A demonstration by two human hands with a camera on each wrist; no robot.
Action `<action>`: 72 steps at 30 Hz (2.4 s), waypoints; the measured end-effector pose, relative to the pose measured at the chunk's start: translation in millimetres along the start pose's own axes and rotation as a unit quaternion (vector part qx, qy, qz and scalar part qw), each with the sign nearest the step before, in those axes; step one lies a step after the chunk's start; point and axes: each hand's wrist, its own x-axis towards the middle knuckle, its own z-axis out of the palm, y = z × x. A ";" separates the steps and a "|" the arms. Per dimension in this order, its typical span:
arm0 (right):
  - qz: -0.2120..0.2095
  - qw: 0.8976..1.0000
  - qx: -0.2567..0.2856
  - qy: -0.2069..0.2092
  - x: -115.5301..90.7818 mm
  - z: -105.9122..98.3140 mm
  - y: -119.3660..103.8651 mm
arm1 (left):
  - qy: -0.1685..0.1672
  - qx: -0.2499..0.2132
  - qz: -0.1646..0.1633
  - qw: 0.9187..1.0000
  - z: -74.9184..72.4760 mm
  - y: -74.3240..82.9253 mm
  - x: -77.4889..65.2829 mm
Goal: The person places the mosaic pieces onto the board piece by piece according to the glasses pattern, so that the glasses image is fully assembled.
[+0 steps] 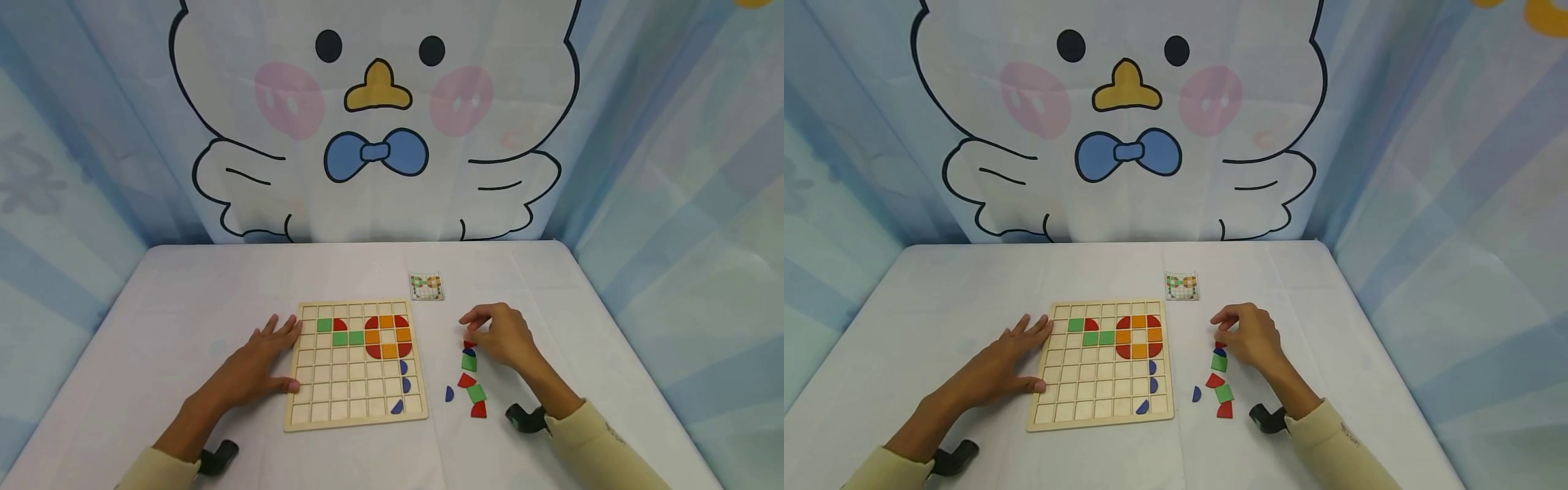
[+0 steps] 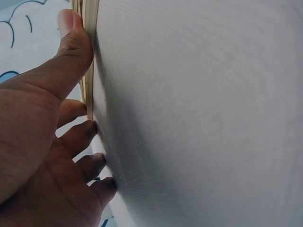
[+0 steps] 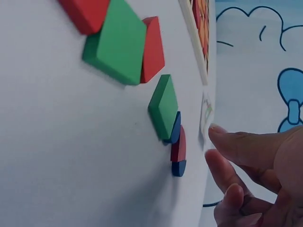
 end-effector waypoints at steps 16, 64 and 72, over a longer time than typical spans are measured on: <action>-0.005 0.998 -0.067 0.004 -1.2 7.2 14.4 | -0.004 0.001 -0.014 1.000 -0.7 3.5 -0.5; -0.192 0.979 0.070 -0.028 25.3 83.3 -143.5 | -0.004 -0.008 -0.018 1.000 -1.6 3.0 -1.7; -0.192 0.978 0.064 -0.045 32.4 108.1 -175.1 | 0.000 -0.010 -0.007 1.000 -2.4 0.7 -1.5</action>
